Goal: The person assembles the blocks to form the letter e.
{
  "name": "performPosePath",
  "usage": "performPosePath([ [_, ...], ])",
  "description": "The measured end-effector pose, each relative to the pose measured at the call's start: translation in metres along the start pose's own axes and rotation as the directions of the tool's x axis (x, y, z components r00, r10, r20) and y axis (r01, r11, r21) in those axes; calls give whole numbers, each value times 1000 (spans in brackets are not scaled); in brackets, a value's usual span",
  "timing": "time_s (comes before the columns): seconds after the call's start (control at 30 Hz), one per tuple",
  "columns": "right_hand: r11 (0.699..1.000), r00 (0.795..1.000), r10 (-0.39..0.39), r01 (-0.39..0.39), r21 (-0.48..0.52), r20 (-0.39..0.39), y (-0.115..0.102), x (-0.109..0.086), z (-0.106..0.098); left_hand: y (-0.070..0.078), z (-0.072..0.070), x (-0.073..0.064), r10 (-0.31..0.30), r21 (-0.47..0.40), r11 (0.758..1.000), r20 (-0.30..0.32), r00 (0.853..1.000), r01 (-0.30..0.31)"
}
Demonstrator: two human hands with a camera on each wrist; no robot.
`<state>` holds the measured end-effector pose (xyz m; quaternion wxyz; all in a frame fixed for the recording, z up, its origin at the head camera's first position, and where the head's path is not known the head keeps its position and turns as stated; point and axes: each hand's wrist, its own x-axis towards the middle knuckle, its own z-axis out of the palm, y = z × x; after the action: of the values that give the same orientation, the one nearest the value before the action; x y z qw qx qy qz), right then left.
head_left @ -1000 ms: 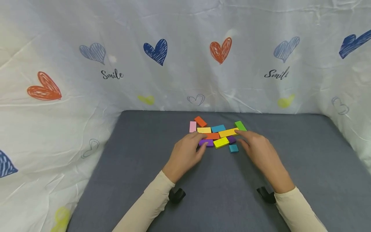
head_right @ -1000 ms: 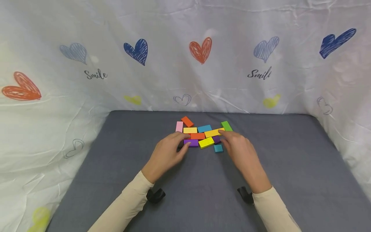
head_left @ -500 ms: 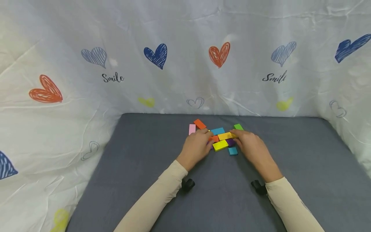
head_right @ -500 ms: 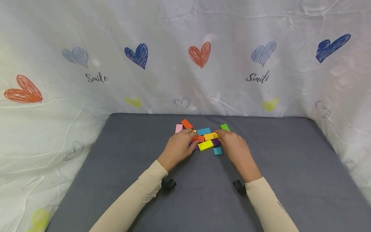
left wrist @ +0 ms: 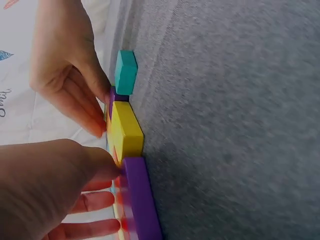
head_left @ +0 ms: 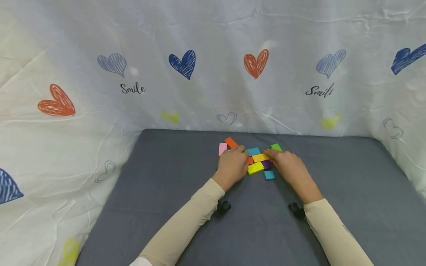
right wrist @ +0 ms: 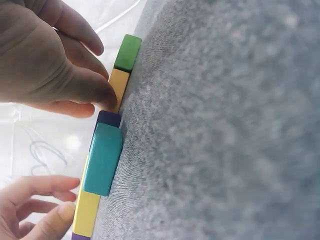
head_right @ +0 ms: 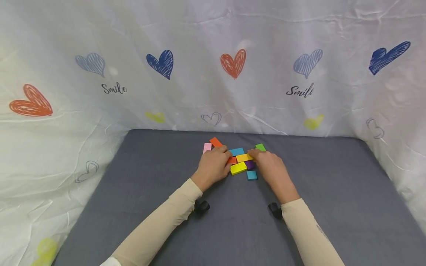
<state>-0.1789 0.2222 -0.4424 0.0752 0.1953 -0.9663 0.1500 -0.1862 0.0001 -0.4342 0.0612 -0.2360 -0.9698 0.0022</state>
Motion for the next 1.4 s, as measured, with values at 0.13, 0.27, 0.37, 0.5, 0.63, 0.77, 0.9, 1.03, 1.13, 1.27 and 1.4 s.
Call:
performPosePath([
  [0.13, 1000, 1000, -2, 2, -19, 16, 0, 5, 2, 5, -2, 6, -34, 18, 999, 34, 999, 33],
  [0.27, 999, 1000, -7, 8, -31, 27, -1, 10, 3, 8, -7, 11, -67, 30, 997, 68, 995, 65],
  [0.37, 999, 1000, -3, 4, -44, 28, -1, 12, 3, 11, -11, 14, -63, 32, 998, 90, 994, 61],
  [0.5, 998, 1000, 1, 1, -61, 19, -1, 13, 2, 15, -15, 17, -42, 48, 998, 116, 992, 37],
  [0.63, 997, 1000, -9, 10, -73, 17, -1, 14, 1, 17, -15, 19, -37, 67, 997, 131, 991, 29],
  [0.77, 996, 1000, -11, 13, -86, 25, -1, 15, 0, 16, -13, 21, -35, 75, 997, 122, 992, 26],
  [0.9, 995, 999, -12, 15, -100, 34, 1, 16, 0, 14, -8, 22, -15, 59, 998, 84, 996, 10],
  [1.03, 993, 999, -18, 23, -116, 44, 1, 16, -1, 12, -4, 22, 15, 50, 999, 37, 999, -17],
  [1.13, 992, 999, -19, 24, -123, 39, 0, 12, -6, 11, -7, 20, 37, 48, 998, 5, 999, -37],
  [1.27, 992, 999, -38, 38, -124, -1, -3, 5, -18, 7, -17, 16, 54, 40, 998, -39, 998, -53],
  [1.4, 991, 997, -66, 62, -115, -32, -10, -3, -30, 3, -29, 7, 69, 8, 998, -76, 995, -69],
])
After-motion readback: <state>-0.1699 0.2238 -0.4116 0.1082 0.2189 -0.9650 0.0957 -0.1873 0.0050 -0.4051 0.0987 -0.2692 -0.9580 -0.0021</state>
